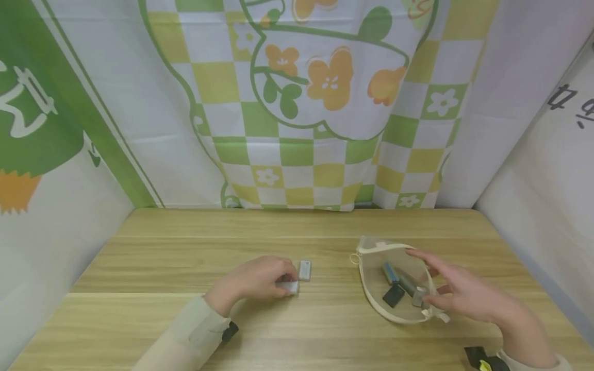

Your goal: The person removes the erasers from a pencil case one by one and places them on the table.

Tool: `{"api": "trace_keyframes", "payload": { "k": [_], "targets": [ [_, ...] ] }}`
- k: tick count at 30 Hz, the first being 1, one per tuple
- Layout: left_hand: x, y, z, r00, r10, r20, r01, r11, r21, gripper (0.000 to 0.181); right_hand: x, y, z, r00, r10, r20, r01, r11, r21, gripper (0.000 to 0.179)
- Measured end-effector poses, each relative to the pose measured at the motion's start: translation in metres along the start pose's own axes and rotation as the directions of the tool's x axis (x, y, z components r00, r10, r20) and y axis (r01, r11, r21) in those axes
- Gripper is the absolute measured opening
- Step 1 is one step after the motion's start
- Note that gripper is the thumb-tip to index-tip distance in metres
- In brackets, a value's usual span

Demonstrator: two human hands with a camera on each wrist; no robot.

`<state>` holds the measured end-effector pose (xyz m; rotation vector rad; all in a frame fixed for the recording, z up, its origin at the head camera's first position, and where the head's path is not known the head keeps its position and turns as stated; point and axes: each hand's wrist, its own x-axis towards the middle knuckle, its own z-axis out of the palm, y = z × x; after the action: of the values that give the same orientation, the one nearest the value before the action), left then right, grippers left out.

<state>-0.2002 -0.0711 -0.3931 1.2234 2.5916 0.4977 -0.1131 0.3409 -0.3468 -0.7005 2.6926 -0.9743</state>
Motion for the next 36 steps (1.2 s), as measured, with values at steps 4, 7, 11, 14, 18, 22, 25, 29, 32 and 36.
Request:
{"api": "trace_keyframes", "payload": {
  "k": [4, 7, 11, 14, 18, 22, 25, 29, 32, 36],
  "targets": [
    [0.0006, 0.001, 0.0, 1.0, -0.009, 0.014, 0.008, 1.0, 0.011, 0.016, -0.0002, 0.0004, 0.0002, 1.0, -0.003, -0.004, 0.003, 1.0, 0.003, 0.09],
    [0.0011, 0.0021, -0.0002, 1.0, -0.013, 0.023, 0.012, 1.0, 0.019, 0.016, -0.0006, 0.0002, 0.0001, 1.0, -0.008, -0.007, 0.008, 1.0, 0.012, 0.09],
    [0.0017, 0.0037, -0.0009, 0.999, -0.013, 0.033, 0.012, 0.999, 0.031, 0.016, -0.0013, 0.0011, 0.0, 1.0, -0.013, -0.014, 0.013, 1.0, 0.024, 0.09],
    [0.0016, 0.0055, -0.0014, 0.999, -0.016, 0.038, 0.014, 0.999, 0.043, 0.016, -0.0019, 0.0028, 0.0003, 0.999, -0.031, -0.022, 0.032, 0.999, 0.037, 0.09],
    [0.0015, 0.0076, -0.0013, 0.999, -0.016, 0.04, 0.014, 0.999, 0.051, 0.016, -0.0028, 0.0044, 0.0006, 0.997, -0.072, -0.031, 0.074, 0.995, 0.068, 0.088],
    [0.0021, 0.0078, -0.0003, 0.999, -0.026, 0.044, 0.024, 0.999, 0.049, 0.016, -0.0037, 0.005, -0.0003, 0.997, -0.066, -0.03, 0.069, 0.992, 0.103, 0.087],
    [0.0027, 0.0073, 0.0008, 0.998, -0.032, 0.047, 0.029, 0.998, 0.055, 0.017, -0.0043, 0.0056, -0.0009, 0.998, -0.053, -0.026, 0.055, 0.992, 0.11, 0.086],
    [0.0031, 0.0067, 0.0011, 0.998, -0.032, 0.047, 0.028, 0.997, 0.076, 0.019, -0.0038, 0.0064, -0.0011, 0.998, -0.065, -0.023, 0.067, 0.99, 0.12, 0.087],
    [0.0034, 0.0066, 0.0009, 0.999, -0.026, 0.043, 0.023, 0.996, 0.084, 0.018, -0.003, 0.0075, -0.0007, 0.996, -0.089, -0.019, 0.091, 0.988, 0.127, 0.087],
    [0.0031, 0.0073, 0.0003, 0.999, -0.018, 0.039, 0.015, 0.997, 0.073, 0.018, -0.0023, 0.0098, -0.0003, 0.994, -0.11, -0.018, 0.112, 0.986, 0.121, 0.087]
  ]
}}
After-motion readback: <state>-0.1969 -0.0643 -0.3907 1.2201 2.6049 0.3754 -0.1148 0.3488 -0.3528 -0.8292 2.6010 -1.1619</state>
